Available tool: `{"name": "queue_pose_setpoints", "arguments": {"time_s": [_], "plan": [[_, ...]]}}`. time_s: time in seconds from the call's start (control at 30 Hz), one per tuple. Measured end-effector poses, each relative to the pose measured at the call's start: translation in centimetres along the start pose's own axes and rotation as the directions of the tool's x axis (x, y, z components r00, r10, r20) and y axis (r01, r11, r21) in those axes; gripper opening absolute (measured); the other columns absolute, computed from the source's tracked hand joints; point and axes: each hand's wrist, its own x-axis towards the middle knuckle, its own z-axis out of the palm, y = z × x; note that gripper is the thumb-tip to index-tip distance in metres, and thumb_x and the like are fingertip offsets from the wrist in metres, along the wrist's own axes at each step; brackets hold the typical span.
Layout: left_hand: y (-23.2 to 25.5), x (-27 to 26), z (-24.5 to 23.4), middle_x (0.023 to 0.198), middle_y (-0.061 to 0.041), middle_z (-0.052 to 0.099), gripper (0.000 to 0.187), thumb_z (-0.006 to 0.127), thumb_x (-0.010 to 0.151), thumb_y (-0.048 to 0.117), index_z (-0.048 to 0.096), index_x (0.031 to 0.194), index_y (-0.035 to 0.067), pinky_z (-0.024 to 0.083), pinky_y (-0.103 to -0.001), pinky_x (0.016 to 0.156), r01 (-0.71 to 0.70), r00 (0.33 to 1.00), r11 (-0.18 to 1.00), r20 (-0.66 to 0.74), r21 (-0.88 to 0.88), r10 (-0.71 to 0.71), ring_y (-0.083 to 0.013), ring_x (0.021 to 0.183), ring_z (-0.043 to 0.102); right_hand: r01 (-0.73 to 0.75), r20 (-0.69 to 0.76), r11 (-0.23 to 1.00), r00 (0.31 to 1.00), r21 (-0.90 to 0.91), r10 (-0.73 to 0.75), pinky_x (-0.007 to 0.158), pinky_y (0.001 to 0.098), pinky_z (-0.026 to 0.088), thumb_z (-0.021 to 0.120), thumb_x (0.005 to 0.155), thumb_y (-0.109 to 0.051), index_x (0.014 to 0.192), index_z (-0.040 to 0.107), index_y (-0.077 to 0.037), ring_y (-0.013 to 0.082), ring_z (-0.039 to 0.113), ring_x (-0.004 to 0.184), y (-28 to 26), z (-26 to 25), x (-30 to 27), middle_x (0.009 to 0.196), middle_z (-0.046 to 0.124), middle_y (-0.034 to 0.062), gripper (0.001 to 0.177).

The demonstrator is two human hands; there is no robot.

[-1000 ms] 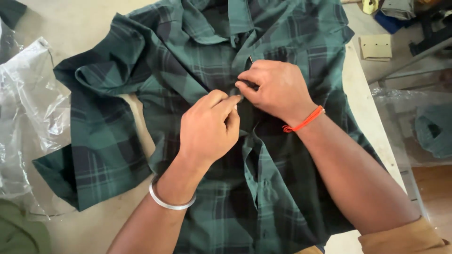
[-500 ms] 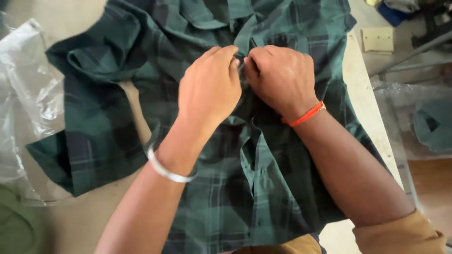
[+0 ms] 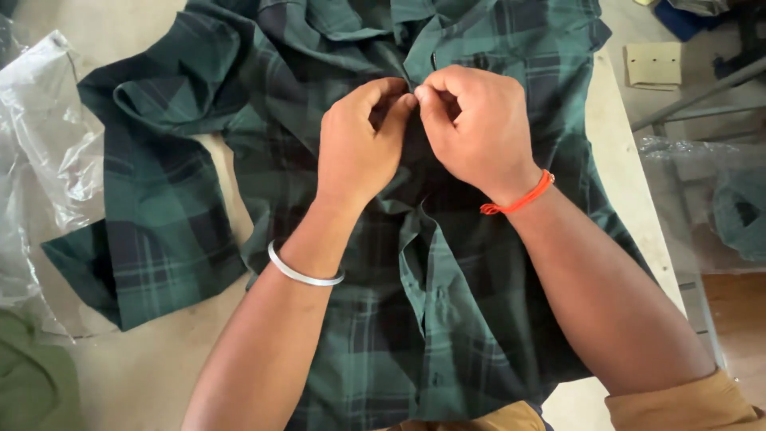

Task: The recorder is buttoning up a green and black plaid shirt on a table.

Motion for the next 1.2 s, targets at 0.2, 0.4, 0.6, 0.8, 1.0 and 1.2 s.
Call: {"name": "queue_pose_setpoints", "arguments": {"time_s": [0.2, 0.4, 0.6, 0.8, 1.0, 1.2], "plan": [[-0.7, 0.7, -0.5, 0.080, -0.013, 0.075, 0.015, 0.072, 0.099, 0.011, 0.075, 0.107, -0.002, 0.051, -0.028, 0.065, 0.066, 0.993, 0.983, 0.108, -0.172, -0.048, -0.0171, 0.070, 0.064, -0.188, 0.107, 0.931, 0.981, 0.314, 0.162, 0.060, 0.0243, 0.042, 0.069, 0.106, -0.007, 0.100, 0.068, 0.000, 0.0068, 0.052, 0.066, 1.1, 0.3, 0.2, 0.078, 0.063, 0.0020, 0.010], [-0.1, 0.4, -0.4, 0.082, -0.008, 0.077, 0.012, 0.075, 0.095, 0.010, 0.076, 0.101, 0.000, 0.055, -0.024, 0.065, 0.013, 1.000, 0.995, 0.007, -0.102, -0.012, -0.0077, 0.070, 0.073, -0.224, 0.131, 0.923, 0.973, 0.311, 0.192, 0.059, 0.0247, 0.039, 0.069, 0.104, -0.004, 0.099, 0.069, 0.000, 0.0054, 0.048, 0.065, 1.2, 0.4, 0.2, 0.076, 0.059, 0.0004, 0.007], [-0.5, 0.3, -0.6, 0.075, -0.007, 0.073, 0.008, 0.074, 0.094, 0.007, 0.073, 0.093, -0.001, 0.053, -0.026, 0.062, 0.066, 0.998, 0.990, 0.003, -0.125, -0.066, -0.0105, 0.064, 0.068, -0.216, 0.178, 0.920, 0.970, 0.328, 0.164, 0.061, 0.0248, 0.042, 0.070, 0.103, -0.004, 0.098, 0.067, 0.001, 0.0042, 0.051, 0.069, 1.7, 0.0, 0.5, 0.079, 0.061, -0.0007, 0.008], [-1.7, 1.0, -1.1, 0.080, -0.008, 0.063, 0.008, 0.074, 0.096, 0.001, 0.069, 0.097, -0.004, 0.045, -0.027, 0.063, -0.103, 0.983, 0.990, 0.145, -0.099, 0.117, -0.0117, 0.068, 0.056, -0.266, 0.222, 0.876, 0.957, 0.402, 0.188, 0.064, 0.0254, 0.041, 0.069, 0.106, -0.004, 0.097, 0.066, 0.001, 0.0045, 0.048, 0.072, 3.3, 0.5, 0.5, 0.081, 0.058, -0.0006, 0.011], [-2.9, 1.7, -1.6, 0.087, 0.001, 0.067, 0.007, 0.073, 0.100, 0.006, 0.071, 0.099, -0.001, 0.051, -0.023, 0.070, -0.049, 0.986, 0.936, 0.133, -0.348, 0.101, -0.0041, 0.079, 0.058, -0.305, 0.058, 0.881, 0.950, 0.362, 0.306, 0.061, 0.0239, 0.038, 0.071, 0.106, -0.007, 0.096, 0.070, 0.002, 0.0020, 0.047, 0.070, 3.7, 0.3, 0.7, 0.077, 0.057, -0.0040, 0.013], [-1.6, 2.1, -4.5, 0.071, -0.004, 0.068, 0.025, 0.071, 0.107, 0.019, 0.075, 0.090, 0.001, 0.041, -0.028, 0.060, 0.095, 0.992, 0.989, -0.068, -0.116, -0.104, -0.0106, 0.063, 0.053, -0.485, 0.301, 0.634, 0.873, 0.602, 0.383, 0.056, 0.0210, 0.044, 0.061, 0.107, -0.023, 0.097, 0.075, -0.003, 0.0054, 0.058, 0.058, 3.8, -1.5, 1.1, 0.069, 0.066, -0.0017, 0.026]]}}
